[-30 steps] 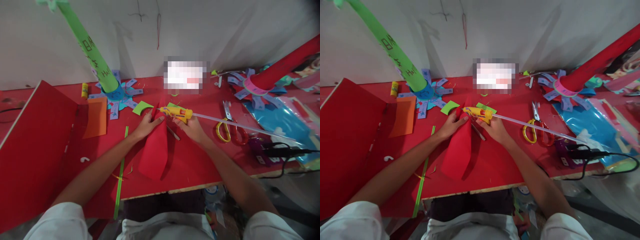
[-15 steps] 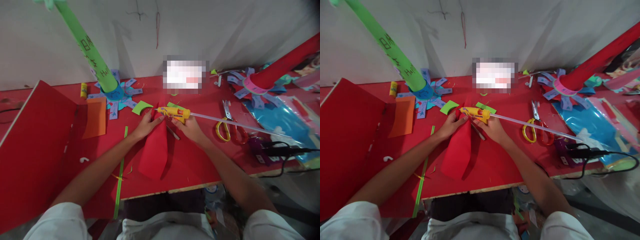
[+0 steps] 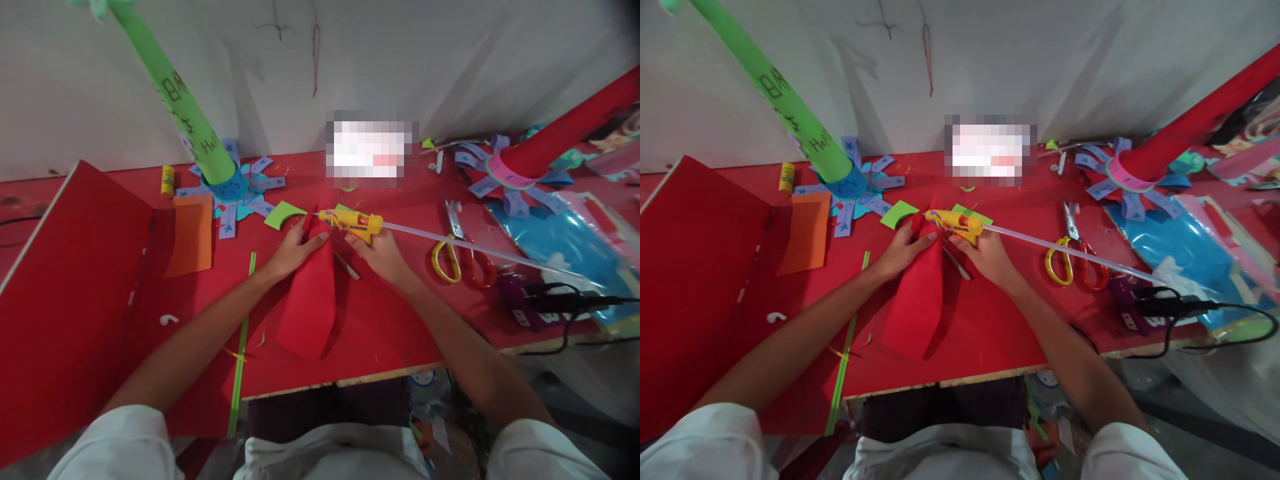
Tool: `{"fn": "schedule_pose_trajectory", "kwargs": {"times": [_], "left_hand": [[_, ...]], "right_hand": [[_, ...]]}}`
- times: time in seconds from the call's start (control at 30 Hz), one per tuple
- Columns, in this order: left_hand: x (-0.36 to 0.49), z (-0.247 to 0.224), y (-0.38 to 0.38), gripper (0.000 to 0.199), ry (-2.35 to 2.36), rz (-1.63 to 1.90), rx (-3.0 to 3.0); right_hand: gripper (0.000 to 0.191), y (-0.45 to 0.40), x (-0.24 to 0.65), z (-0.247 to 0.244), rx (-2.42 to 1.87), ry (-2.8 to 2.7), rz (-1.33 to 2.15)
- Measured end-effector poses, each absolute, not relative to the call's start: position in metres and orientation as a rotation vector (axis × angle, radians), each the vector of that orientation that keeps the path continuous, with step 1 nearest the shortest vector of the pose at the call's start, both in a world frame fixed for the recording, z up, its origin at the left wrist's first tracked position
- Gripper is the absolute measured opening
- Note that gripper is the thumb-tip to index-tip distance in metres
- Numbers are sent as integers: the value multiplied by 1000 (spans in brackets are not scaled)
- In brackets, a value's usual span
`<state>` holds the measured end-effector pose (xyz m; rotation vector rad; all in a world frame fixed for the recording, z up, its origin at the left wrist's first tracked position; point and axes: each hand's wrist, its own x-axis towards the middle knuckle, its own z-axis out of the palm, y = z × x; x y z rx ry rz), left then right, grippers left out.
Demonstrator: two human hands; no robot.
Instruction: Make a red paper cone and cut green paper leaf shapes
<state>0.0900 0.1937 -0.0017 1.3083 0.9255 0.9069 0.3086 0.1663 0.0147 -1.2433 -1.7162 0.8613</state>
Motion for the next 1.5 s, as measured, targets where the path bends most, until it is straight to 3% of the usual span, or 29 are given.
{"fn": "schedule_pose_trajectory", "kwargs": {"times": [0.77,1.5], "left_hand": [[90,-4,196,59,898,944,1341],[90,-6,198,71,909,951,1348]], "right_hand": [[50,169,310,9,-1196,-1744,806],[42,169,319,9,-1374,-1658,712]]}}
